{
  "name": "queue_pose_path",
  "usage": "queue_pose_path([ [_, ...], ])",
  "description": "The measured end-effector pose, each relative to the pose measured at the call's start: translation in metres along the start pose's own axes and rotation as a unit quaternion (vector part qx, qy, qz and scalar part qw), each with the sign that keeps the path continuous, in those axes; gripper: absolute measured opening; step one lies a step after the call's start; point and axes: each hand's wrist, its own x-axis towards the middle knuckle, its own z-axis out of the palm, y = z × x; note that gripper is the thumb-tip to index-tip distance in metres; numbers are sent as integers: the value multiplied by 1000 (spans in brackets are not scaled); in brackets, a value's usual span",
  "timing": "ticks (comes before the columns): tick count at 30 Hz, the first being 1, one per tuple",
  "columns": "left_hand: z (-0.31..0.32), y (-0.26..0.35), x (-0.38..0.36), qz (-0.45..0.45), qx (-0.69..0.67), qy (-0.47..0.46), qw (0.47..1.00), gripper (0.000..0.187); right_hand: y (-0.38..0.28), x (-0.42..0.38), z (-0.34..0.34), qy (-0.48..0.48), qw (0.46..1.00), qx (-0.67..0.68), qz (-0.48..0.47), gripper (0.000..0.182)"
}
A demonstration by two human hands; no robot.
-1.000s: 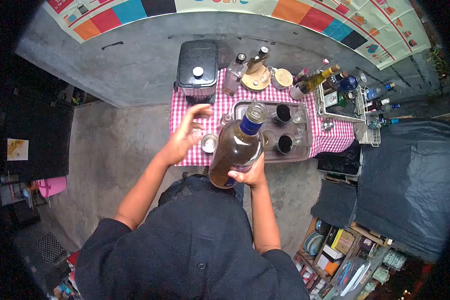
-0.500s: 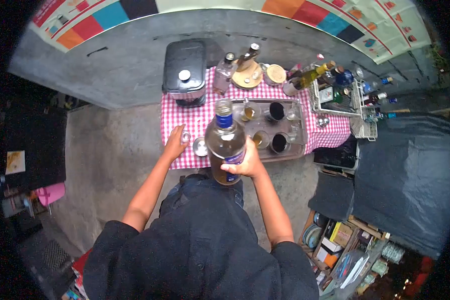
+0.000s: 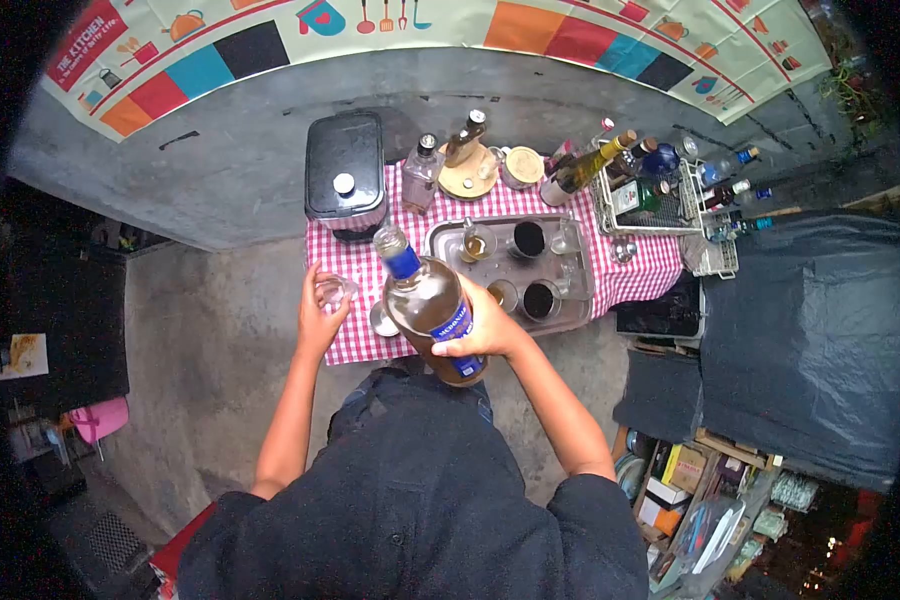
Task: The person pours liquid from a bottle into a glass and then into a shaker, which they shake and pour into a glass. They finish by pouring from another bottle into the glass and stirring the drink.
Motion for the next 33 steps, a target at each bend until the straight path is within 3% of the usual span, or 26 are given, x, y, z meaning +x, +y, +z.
queue_pose_path([
  [5, 15, 103, 1, 74, -56, -13, 996, 85, -12, -1, -28, -78, 997, 11, 20, 112],
  [10, 38, 152, 10, 135, -56, -47, 988, 92, -28, -3, -68, -142, 989, -32, 31, 108],
  [15, 62, 169, 16, 149, -18, -76, 986, 101, -43, -6, -108, -183, 981, -55, 34, 104],
  [22, 99, 185, 18, 104, -40, -89, 990, 104, -42, -14, -156, -212, 964, -152, 49, 100],
  [33, 128, 196, 18, 112, 54, -85, 989, 99, -45, -22, -198, -238, 950, -194, 59, 94],
])
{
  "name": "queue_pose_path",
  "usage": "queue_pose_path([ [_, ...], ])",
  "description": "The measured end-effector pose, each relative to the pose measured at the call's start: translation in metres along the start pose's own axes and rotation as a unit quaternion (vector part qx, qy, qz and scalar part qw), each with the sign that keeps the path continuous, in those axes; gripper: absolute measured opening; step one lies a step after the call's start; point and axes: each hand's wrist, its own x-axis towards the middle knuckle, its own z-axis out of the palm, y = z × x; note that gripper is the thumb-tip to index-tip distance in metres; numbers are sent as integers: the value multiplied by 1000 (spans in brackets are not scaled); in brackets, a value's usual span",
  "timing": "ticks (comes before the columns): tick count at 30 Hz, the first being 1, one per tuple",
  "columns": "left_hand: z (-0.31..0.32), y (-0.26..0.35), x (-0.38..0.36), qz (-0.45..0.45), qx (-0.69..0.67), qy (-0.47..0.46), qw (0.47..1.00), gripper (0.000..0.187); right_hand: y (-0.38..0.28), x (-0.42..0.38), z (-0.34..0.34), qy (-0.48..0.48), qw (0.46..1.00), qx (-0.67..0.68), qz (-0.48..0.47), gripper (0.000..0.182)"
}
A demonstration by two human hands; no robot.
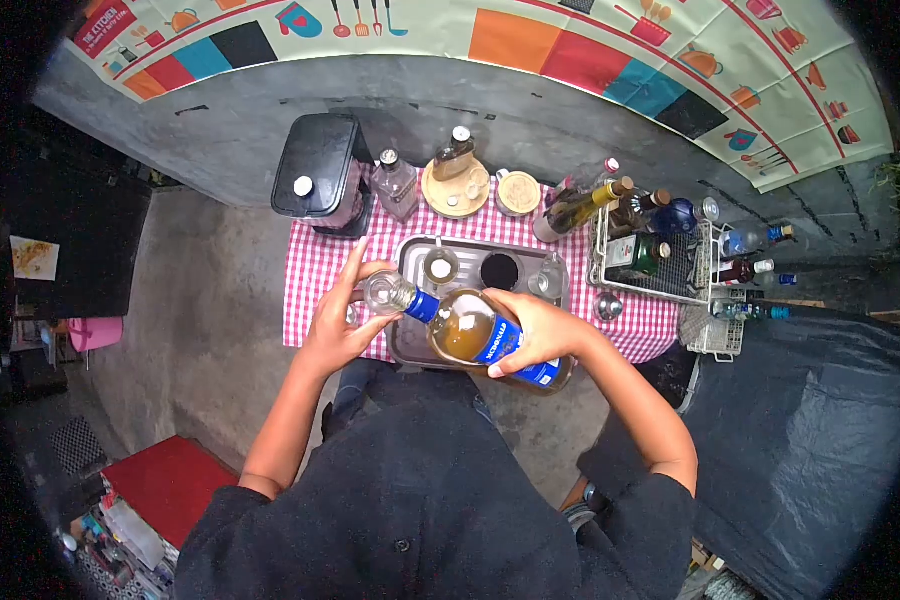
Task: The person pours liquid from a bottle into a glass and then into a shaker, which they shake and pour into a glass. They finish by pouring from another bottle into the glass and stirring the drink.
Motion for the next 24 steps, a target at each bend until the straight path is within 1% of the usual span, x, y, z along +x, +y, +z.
queue_pose_path([
  [3, 0, 0, 0, 12, 9, 1, 1000, 96, -3, 0, -1, -29, 999, 1, 19, 93],
  [5, -3, -3, 0, 13, 12, -5, 1000, 91, -4, 0, 2, -22, 1000, -1, 21, 92],
  [10, -18, -8, 2, 29, 1, -20, 999, 87, -23, 5, 18, -8, 999, 10, 51, 92],
  [12, -26, -11, 2, 35, -1, -28, 999, 86, -28, 8, 26, -1, 998, 35, 56, 92],
  [14, -33, -15, 2, 57, 5, -29, 998, 84, -35, 13, 33, 0, 997, 34, 66, 92],
  [16, -41, -17, 1, 63, 3, -35, 997, 84, -40, 17, 39, -14, 995, 30, 98, 102],
  [17, -45, -19, 1, 64, -4, -38, 997, 84, -40, 19, 44, -9, 994, 32, 100, 102],
  [19, -53, -21, 0, 59, -9, -46, 997, 84, -41, 24, 53, 10, 996, 29, 84, 91],
  [22, -62, -29, -3, 87, 16, -40, 995, 83, -43, 33, 66, 17, 994, 69, 87, 90],
  [24, -68, -32, -5, 79, 11, -42, 996, 81, -40, 38, 74, 22, 993, 66, 91, 90],
])
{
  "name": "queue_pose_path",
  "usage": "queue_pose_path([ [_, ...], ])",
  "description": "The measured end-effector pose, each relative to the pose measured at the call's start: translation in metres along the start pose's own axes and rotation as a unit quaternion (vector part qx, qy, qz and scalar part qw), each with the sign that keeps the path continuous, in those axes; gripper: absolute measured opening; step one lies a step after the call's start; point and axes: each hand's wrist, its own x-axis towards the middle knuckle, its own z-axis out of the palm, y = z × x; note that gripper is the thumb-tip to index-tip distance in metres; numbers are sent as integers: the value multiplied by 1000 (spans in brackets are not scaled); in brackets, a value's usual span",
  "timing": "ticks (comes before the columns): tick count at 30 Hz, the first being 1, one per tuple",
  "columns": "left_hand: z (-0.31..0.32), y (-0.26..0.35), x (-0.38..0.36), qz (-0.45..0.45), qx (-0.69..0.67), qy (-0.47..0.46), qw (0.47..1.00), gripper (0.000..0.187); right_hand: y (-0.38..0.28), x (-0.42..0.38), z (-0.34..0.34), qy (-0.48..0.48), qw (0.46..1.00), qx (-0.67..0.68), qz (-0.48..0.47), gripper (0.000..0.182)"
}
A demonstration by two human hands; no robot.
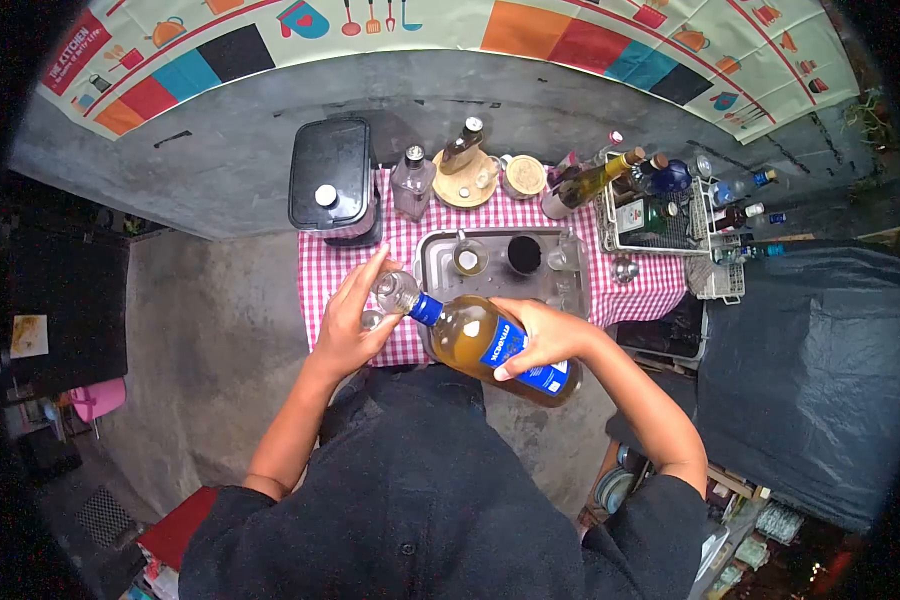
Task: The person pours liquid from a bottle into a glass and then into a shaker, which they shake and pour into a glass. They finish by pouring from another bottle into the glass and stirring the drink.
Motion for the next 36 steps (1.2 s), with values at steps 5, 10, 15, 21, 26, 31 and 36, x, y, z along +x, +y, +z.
queue_pose_path([
  [5, -7, -22, -11, 18, 34, 9, 999, 69, 11, 19, 17, 12, 999, 34, -1, 90],
  [10, -16, -34, -14, -5, 20, 10, 1000, 61, 11, 33, 26, 14, 999, 25, 23, 92],
  [15, -20, -39, -17, -28, -22, 20, 999, 57, 6, 42, 33, 16, 999, 44, 16, 93],
  [21, -17, -49, -23, -41, -44, 41, 997, 56, 7, 45, 36, 23, 999, 35, 18, 93],
  [26, -14, -52, -25, -63, -72, 29, 995, 57, 4, 44, 36, 16, 999, 34, 24, 92],
  [31, -11, -54, -26, -75, -86, 32, 993, 58, -1, 43, 34, 16, 998, 31, 47, 92],
  [36, -11, -48, -24, -81, -102, 52, 990, 55, -3, 42, 34, 19, 998, 33, 43, 92],
])
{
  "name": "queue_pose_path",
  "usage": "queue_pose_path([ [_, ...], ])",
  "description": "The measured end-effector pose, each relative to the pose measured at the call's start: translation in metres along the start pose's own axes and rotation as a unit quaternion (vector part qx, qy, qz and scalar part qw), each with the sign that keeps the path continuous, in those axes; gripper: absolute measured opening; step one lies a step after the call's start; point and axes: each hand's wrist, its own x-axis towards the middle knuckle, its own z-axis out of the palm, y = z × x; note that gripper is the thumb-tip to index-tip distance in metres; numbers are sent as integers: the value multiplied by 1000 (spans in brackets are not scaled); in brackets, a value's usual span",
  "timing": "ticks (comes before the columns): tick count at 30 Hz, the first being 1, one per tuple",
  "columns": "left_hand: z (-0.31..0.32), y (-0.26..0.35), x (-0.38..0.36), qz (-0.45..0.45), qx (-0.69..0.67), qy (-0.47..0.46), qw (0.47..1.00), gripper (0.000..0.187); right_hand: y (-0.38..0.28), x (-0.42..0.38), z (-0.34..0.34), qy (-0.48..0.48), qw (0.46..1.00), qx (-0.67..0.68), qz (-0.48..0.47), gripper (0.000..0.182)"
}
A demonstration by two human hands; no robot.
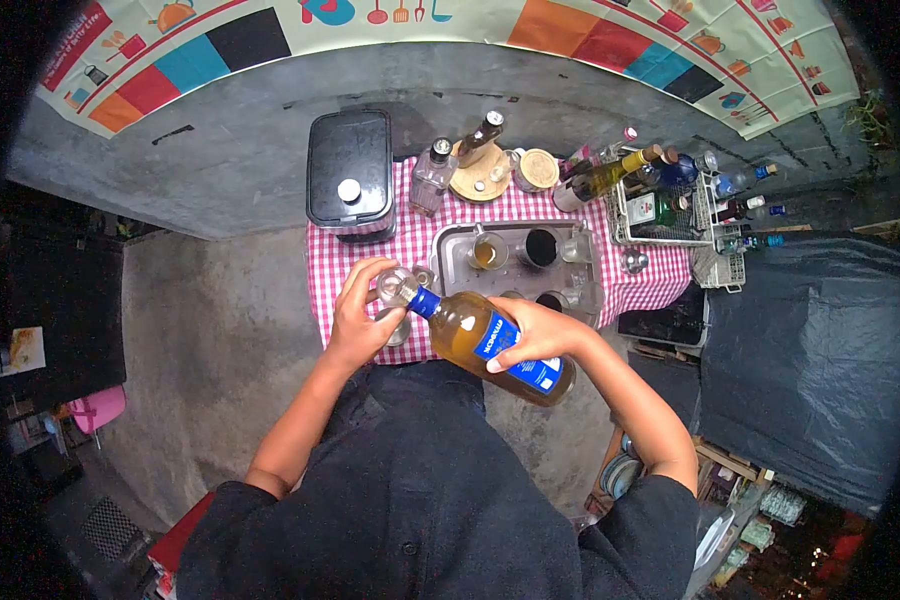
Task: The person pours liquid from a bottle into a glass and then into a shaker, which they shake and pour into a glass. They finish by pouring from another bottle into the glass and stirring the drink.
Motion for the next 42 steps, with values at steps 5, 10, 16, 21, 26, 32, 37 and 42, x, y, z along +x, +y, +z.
queue_pose_path([
  [5, 2, 0, -1, -1, -6, 7, 1000, 54, 3, 0, 0, -2, 1000, 6, -4, 92],
  [10, 3, 1, -2, -3, -10, 3, 1000, 54, -1, -2, 0, -6, 1000, 12, -7, 90],
  [16, 5, -4, -4, -17, -29, -5, 999, 55, 1, -4, 2, 2, 1000, 12, -7, 89],
  [21, 5, -3, -5, -13, -34, -6, 999, 55, 4, -6, 4, 4, 1000, 17, -3, 89],
  [26, 6, -5, -6, -15, -43, -5, 999, 54, 3, -7, 5, 8, 1000, 10, -2, 89],
  [32, 6, -3, -7, -3, -33, -3, 999, 57, 5, -6, 8, 10, 1000, 6, -17, 89],
  [37, 5, -1, -9, -2, -33, -4, 999, 56, 9, -7, 11, 11, 1000, 8, -8, 87],
  [42, 5, -2, -11, -4, -26, -1, 1000, 55, 7, -7, 12, 11, 1000, 1, -13, 87],
])
